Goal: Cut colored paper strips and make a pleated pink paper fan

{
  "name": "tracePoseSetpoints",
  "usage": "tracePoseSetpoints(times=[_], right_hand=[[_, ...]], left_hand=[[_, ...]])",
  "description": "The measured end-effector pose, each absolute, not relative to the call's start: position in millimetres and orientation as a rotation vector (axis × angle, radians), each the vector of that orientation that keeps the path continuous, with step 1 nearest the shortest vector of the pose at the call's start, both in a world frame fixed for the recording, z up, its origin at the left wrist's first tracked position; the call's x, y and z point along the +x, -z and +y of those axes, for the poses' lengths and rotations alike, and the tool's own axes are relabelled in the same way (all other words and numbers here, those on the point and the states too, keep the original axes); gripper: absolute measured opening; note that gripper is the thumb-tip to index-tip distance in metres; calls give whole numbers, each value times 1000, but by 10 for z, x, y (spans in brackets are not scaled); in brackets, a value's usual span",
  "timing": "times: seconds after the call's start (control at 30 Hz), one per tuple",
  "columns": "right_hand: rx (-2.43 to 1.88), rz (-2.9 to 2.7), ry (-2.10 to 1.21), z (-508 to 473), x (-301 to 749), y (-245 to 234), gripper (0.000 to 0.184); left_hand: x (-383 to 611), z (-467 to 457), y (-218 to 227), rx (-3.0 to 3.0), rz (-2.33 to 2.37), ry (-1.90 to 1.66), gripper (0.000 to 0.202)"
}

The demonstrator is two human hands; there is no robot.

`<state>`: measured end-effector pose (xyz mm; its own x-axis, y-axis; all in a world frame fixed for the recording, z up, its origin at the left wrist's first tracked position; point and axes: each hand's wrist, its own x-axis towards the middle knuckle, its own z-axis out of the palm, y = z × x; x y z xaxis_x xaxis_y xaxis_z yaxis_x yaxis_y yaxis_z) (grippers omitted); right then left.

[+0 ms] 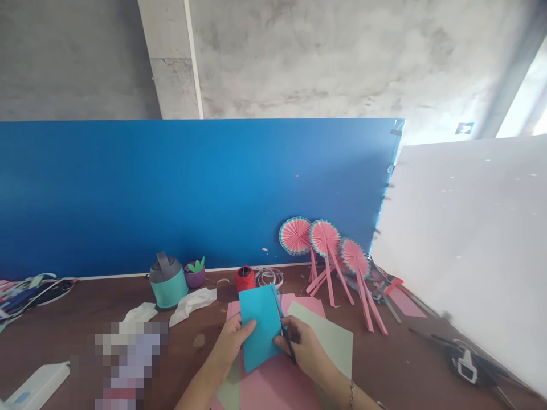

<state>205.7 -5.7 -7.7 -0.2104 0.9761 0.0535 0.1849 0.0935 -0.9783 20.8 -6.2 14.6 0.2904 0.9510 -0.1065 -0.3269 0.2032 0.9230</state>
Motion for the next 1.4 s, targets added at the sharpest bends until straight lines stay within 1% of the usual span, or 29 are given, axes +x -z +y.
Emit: tracePoseSetpoints(times=[0.2,0.37,0.53,0.67,0.77,0.93,1.1,1.23,1.4], right_hand=[[-1209,-1544,-1177,-31,2075,123,31],[-1185,-1544,-1159,20,2094,212,34],[-1191,-1529,-1167,5,2092,175,35],[-1248,-1530,-1147,0,2099,158,33],[-1249,-1533,-1158,10,2107,176,34],[-1149,-1548,-1300,-8,2105,156,41],[-1058,-1608,-1482,-63,2100,88,50],[-978,-1673,-1531,-81,2111,94,47],[-985,-1694,-1556,-73,2110,160,43]], left_hand=[[214,-89,-210,966,852,-1046,53],[213,-61,-163,1004,785,-1024,51],[211,-17,-73,1014,781,-1029,50],[214,-18,-85,1012,803,-1028,52],[191,-20,-122,972,872,-1099,51],[72,17,-134,874,976,-1288,48],[-36,66,-113,884,975,-1392,42],[-51,68,-121,911,1000,-1424,39],[-28,71,-122,911,1063,-1435,37]])
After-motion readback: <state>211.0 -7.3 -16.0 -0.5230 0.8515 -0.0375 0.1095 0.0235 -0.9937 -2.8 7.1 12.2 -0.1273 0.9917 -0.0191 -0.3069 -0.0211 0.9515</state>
